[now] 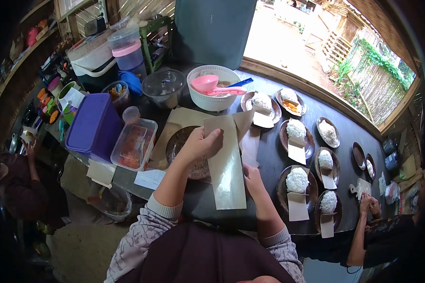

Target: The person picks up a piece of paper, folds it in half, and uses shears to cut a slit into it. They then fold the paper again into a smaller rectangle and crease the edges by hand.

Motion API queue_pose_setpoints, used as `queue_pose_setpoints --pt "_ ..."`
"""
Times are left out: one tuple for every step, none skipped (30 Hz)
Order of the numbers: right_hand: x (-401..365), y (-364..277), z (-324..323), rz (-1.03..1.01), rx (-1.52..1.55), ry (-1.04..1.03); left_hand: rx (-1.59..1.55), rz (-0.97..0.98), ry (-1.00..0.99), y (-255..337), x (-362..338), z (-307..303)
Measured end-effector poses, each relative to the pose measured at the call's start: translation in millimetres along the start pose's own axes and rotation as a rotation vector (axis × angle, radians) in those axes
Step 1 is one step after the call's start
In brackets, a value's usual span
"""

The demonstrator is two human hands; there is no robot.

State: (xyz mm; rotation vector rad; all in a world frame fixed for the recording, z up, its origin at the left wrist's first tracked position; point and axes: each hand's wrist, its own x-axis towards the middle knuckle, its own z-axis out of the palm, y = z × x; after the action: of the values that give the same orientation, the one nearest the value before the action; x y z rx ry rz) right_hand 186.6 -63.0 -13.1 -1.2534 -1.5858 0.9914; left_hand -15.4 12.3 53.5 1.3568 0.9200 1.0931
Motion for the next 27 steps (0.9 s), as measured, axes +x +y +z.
queue_pose_setpoints --pt "-1 -2 0 0.005 0.009 -0.021 -0.033 0.024 0.043 -4 1 2" --pt "-2 -2 0 0.011 0.018 -0.042 -0.032 0.024 0.041 -7 1 2" --pt "-1 4 -1 0.012 0.019 -0.042 0.038 0.039 0.047 -6 0 2" --pt "1 15 -4 0.062 0.025 -0.092 0.107 0.055 0.053 -6 0 3" --pt "1 22 -5 0.113 0.031 -0.142 0.107 0.054 0.052 -5 0 3" --pt "1 16 -5 0.114 0.031 -0.141 0.135 0.080 0.056 -3 -1 4" --pt "0 7 -5 0.132 0.099 -0.153 0.164 0.107 0.060 -2 -2 4" --pt "-1 2 -5 0.150 0.168 -0.165 0.164 0.108 0.060 -1 -2 5" --pt "0 2 -4 0.164 0.137 -0.159 0.159 0.113 0.060 -1 -2 5" --pt "-1 1 -3 0.164 0.136 -0.159 0.154 0.118 0.060 0 -2 5" --pt "-1 -2 -2 0.145 0.182 -0.146 0.154 0.119 0.060 -1 -2 5" --pt "-1 -6 -1 0.126 0.228 -0.133 0.157 0.122 0.044 -2 -2 5" --pt "-1 -8 -2 0.126 0.228 -0.133 0.160 0.126 0.027 -3 -2 5" --pt "-1 -10 -2 0.111 0.248 -0.141 0.160 0.125 0.028 -3 -2 6" --pt "-1 -12 -3 0.097 0.268 -0.150 0.161 0.129 0.010 -3 -3 7" --pt "-1 -14 -3 0.098 0.267 -0.151 0.161 0.133 -0.007 -2 -4 7" --pt "0 -15 -4 0.079 0.253 -0.177 0.160 0.132 -0.007 0 -5 7" --pt "0 -16 -4 0.060 0.238 -0.203 0.151 0.077 -0.039 3 -6 7" --pt "-1 -18 -4 0.061 0.238 -0.204 0.142 0.022 -0.071 4 -7 7" --pt "-1 -20 -4 0.056 0.243 -0.196 0.141 0.021 -0.070 4 -7 7" --pt "-1 -21 -3 0.051 0.249 -0.189 0.131 0.035 -0.075 3 -6 8" --pt "-1 -21 -3 0.052 0.249 -0.190 0.120 0.050 -0.080 2 -6 8" --pt "-1 -21 -3 0.046 0.249 -0.189 0.120 0.050 -0.079 1 -6 9" --pt "-1 -21 -3 0.039 0.248 -0.188 0.146 0.086 -0.085 0 -6 10" --pt "-1 -17 -3 0.040 0.248 -0.189 0.172 0.122 -0.091 0 -7 11" --pt "-1 -11 -4 0.003 0.247 -0.181 0.171 0.122 -0.090 0 -7 12" --pt "0 -6 -3 -0.034 0.245 -0.174 0.172 0.110 -0.109 0 -7 12"
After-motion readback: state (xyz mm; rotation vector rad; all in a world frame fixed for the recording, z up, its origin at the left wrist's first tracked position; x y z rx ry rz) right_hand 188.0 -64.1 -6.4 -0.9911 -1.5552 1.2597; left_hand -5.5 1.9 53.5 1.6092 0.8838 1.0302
